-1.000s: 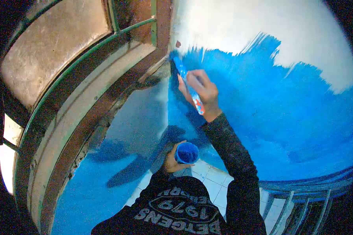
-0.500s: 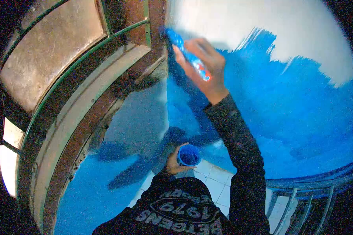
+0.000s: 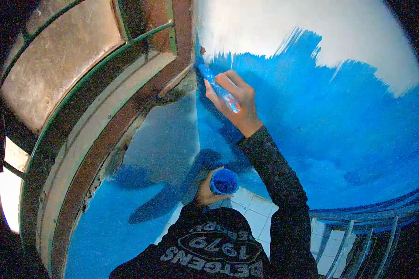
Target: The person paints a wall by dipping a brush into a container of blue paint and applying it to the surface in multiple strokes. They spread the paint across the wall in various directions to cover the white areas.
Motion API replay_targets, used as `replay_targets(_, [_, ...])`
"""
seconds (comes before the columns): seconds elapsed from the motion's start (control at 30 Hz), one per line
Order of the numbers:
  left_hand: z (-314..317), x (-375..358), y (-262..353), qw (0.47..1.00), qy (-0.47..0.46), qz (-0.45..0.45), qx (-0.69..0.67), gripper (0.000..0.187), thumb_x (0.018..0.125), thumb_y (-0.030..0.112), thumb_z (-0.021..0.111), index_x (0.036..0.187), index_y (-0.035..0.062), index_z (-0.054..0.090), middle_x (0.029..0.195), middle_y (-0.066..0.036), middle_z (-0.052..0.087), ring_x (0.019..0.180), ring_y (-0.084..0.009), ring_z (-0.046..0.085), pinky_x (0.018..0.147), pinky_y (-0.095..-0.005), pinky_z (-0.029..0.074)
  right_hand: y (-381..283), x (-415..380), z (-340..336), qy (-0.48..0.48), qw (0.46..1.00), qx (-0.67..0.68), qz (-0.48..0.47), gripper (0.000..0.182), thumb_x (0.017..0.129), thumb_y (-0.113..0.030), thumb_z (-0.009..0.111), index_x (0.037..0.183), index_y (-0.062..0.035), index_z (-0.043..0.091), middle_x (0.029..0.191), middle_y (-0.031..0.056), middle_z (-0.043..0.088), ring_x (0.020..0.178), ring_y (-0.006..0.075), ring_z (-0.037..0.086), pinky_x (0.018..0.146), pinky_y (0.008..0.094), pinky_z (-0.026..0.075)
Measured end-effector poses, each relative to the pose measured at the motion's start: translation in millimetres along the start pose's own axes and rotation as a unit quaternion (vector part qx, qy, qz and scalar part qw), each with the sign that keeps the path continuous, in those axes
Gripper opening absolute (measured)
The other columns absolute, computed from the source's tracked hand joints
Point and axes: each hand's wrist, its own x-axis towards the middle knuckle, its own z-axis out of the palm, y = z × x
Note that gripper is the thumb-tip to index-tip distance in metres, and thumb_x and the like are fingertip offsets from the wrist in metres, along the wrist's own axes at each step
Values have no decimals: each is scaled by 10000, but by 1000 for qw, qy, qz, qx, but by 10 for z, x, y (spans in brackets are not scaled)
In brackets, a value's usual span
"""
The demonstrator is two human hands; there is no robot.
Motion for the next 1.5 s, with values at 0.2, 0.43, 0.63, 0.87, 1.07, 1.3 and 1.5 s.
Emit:
replay_targets(0.2, [15,-35,-80,1000,3,7,-15,1062,660,287,986,1517,97,388,1320,-188,629,1239,-302,627,1054,-462,495,-88,339,-387,-1,1000,6,-27,217,795,-136,859,927,-64,702,890,93,711,732,218,695,650,319,554])
replay_targets(0.43, [53,33,-19,999,-13,-31,-14,1048,656,251,989,1510,97,402,1314,-175,633,1238,-289,622,1065,-441,484,-158,444,-323,-263,950,-121,-118,318,877,-291,794,974,-7,690,886,141,703,711,334,679,649,407,551])
replay_targets(0.63, [8,54,-49,999,-21,-7,-43,1064,649,238,992,1515,92,390,1316,-159,627,1250,-278,604,1080,-442,471,-138,-448,-13,-368,929,-35,0,272,924,-221,732,1073,-7,654,982,152,653,875,362,671,781,433,551])
replay_targets(0.87, [-42,-7,-106,999,-17,-18,-36,1097,626,250,1004,1517,95,382,1314,-165,631,1245,-279,615,1078,-433,476,142,110,-199,-251,962,-82,-72,221,913,-196,752,1030,-24,678,1004,133,673,837,306,693,755,381,562])
replay_targets(1.07, [-34,-28,-58,999,-17,-29,-27,1112,605,268,1012,1514,109,393,1301,-165,642,1227,-286,630,1060,-449,497,-231,1239,-730,-92,924,-291,-230,320,882,-302,800,784,-14,702,779,128,650,619,279,639,574,372,493])
replay_targets(1.3, [-60,4,-71,999,-27,-13,-21,1098,604,267,1011,1508,116,406,1302,-169,635,1230,-289,624,1060,-443,496,-423,835,-430,-237,945,-151,-167,428,893,-380,773,841,32,671,747,195,597,635,363,616,596,429,487])
replay_targets(1.5, [-71,-28,-103,1000,0,-3,-18,1072,638,262,999,1507,85,396,1344,-182,603,1259,-287,601,1081,-444,475,26,-401,132,-360,933,-27,2,371,931,-262,721,1110,53,641,917,232,619,815,431,628,718,495,522])
